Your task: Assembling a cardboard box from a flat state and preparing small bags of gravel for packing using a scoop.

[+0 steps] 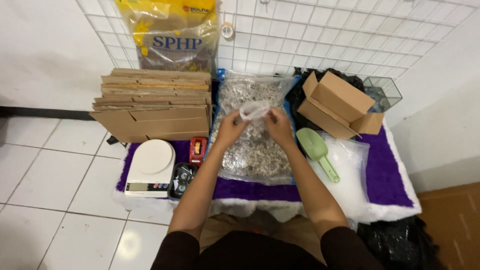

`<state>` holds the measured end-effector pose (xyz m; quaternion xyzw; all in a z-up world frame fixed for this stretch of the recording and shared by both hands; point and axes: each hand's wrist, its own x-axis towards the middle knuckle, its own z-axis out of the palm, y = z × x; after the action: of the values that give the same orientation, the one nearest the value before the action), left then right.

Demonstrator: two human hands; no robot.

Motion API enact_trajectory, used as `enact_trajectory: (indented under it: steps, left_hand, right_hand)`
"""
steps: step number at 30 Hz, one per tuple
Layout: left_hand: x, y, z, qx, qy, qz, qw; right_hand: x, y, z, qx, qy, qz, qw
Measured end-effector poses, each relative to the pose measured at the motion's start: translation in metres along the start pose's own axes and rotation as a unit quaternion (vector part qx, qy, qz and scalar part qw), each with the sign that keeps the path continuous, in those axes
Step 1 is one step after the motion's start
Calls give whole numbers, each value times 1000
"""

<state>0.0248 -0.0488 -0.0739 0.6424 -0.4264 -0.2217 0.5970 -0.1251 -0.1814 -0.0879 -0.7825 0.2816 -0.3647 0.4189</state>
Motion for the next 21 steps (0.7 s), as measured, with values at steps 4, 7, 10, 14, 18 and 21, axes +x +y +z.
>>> enact_trajectory:
  steps: [4,7,10,14,18,21]
  left_hand:
    - [18,7,-6,0,-6,15,1000]
    - [16,38,-12,-13,-25,31,999]
    - [13,65,-19,-7,-32,52,998]
    - [9,96,-33,46,-124,-26,991]
    - [19,124,-45,-29,-177,-129,975]
    - [36,110,-49,33,-197,-100,975]
  right_hand:
    - [0,-27,-8,39,-18,32,999]
    - [3,-21,-13,106,-29,34,993]
    - [11,-34,-20,151,-38,27,987]
    - [8,-69,-32,-20,-14,-45,999]
    - [12,-73,-52,-117,-7,-179,977]
    - [16,-80,-67,-151,-11,-250,956]
